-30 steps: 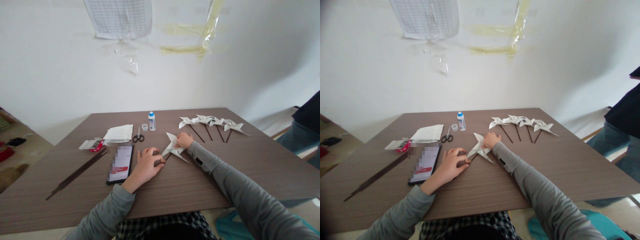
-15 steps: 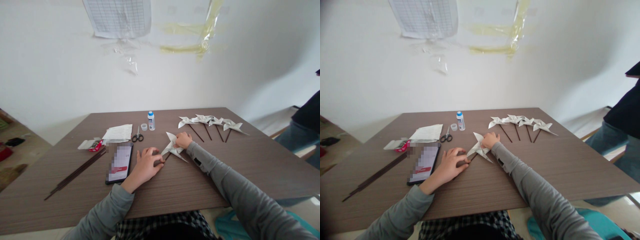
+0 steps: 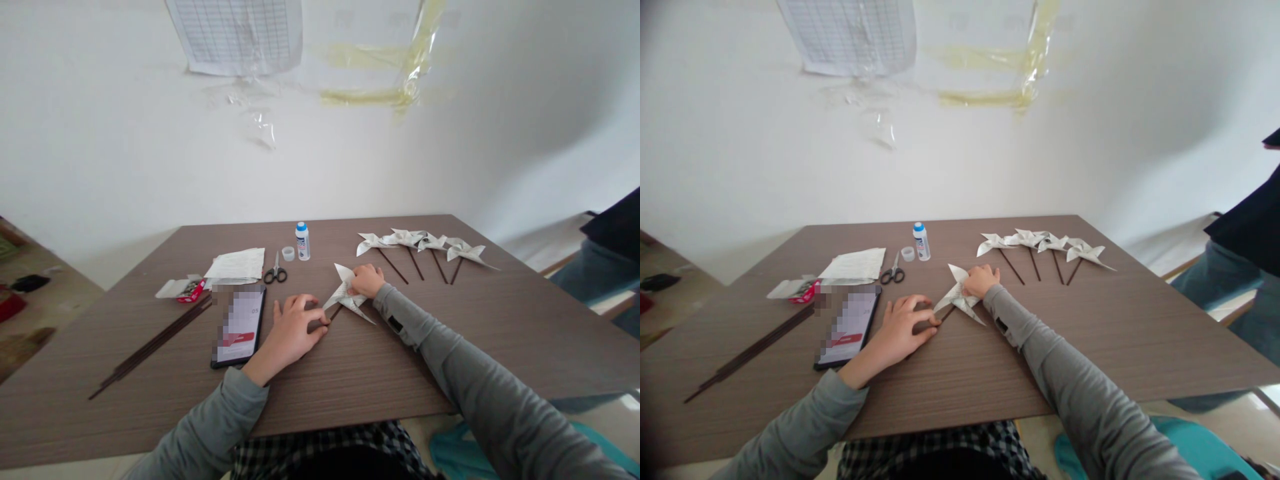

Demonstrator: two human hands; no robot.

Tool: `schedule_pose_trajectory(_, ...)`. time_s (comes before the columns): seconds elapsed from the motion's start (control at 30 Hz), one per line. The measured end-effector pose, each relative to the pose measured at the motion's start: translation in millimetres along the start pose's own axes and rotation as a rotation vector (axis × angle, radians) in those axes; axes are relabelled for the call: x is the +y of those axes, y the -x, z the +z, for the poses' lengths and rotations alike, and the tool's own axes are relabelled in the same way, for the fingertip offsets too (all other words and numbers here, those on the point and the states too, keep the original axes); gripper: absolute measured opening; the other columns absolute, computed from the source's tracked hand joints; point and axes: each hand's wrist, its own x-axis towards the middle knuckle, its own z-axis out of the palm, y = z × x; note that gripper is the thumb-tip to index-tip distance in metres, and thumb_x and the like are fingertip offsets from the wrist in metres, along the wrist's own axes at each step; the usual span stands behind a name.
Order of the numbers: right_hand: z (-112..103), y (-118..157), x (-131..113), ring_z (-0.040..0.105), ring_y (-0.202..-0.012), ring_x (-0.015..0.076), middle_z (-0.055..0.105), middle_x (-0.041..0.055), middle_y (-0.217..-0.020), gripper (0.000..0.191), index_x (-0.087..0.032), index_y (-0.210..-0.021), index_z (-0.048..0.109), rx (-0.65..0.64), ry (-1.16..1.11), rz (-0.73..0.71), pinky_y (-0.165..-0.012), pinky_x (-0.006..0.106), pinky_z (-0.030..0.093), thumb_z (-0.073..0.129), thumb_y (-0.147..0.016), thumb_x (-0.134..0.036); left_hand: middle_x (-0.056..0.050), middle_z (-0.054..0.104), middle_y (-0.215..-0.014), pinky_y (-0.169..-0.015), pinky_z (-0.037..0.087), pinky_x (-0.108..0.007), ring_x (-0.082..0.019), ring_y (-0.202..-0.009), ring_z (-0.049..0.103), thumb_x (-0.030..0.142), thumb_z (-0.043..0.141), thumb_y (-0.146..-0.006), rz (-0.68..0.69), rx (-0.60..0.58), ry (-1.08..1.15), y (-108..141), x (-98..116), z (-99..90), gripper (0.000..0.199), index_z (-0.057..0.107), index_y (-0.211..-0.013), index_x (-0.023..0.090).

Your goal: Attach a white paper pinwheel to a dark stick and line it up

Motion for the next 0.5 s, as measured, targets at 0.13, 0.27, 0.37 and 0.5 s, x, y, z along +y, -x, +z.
schedule_pose_trajectory(0.13,-3.8,4.0,-3.5,0.072,-0.167,0.0479,0.091,0.0163,-0.160,0.042,-0.033,-0.147,0.100,-0.033,-0.018,0.058,-0.147,0.068,0.055,0.092,-0.105,-0.033,-0.010,0.081,-0.174,-0.152,0.033,-0.101,-0.051,-0.178,0.063,0.025,0.091,-0.112,0.003,-0.004,-0.004,0.1,0.2,-1.2,0.017,0.102,-0.118,0.037)
schedule_pose_trajectory(0.27,-4.6,6.5,-4.5,0.072,-0.166,0.0474,0.092,0.0150,-0.159,0.045,-0.033,-0.148,0.099,-0.031,-0.035,0.062,-0.148,0.067,0.053,0.094,-0.104,-0.034,-0.010,0.081,-0.175,-0.151,0.035,-0.103,-0.051,-0.178,0.063,0.026,0.088,-0.113,0.014,-0.003,-0.017,0.0,-0.7,-0.1,0.019,0.102,-0.121,0.037)
schedule_pose_trajectory(0.37,-3.3,7.1,-4.0,0.070,-0.167,0.0484,0.091,0.0152,-0.161,0.046,-0.033,-0.151,0.098,-0.027,-0.040,0.057,-0.148,0.068,0.052,0.092,-0.106,-0.034,-0.011,0.081,-0.175,-0.150,0.035,-0.104,-0.050,-0.178,0.063,0.026,0.089,-0.113,0.018,0.004,-0.022,-0.5,-1.5,1.5,0.019,0.102,-0.121,0.037)
schedule_pose_trajectory(0.5,0.3,5.3,-1.2,0.070,-0.167,0.0507,0.092,0.0156,-0.159,0.042,-0.033,-0.146,0.100,-0.016,-0.040,0.035,-0.148,0.072,0.053,0.093,-0.106,-0.032,-0.010,0.081,-0.176,-0.149,0.035,-0.104,-0.050,-0.178,0.064,0.026,0.089,-0.114,0.015,0.010,-0.035,-0.4,-0.7,1.5,0.019,0.102,-0.121,0.037)
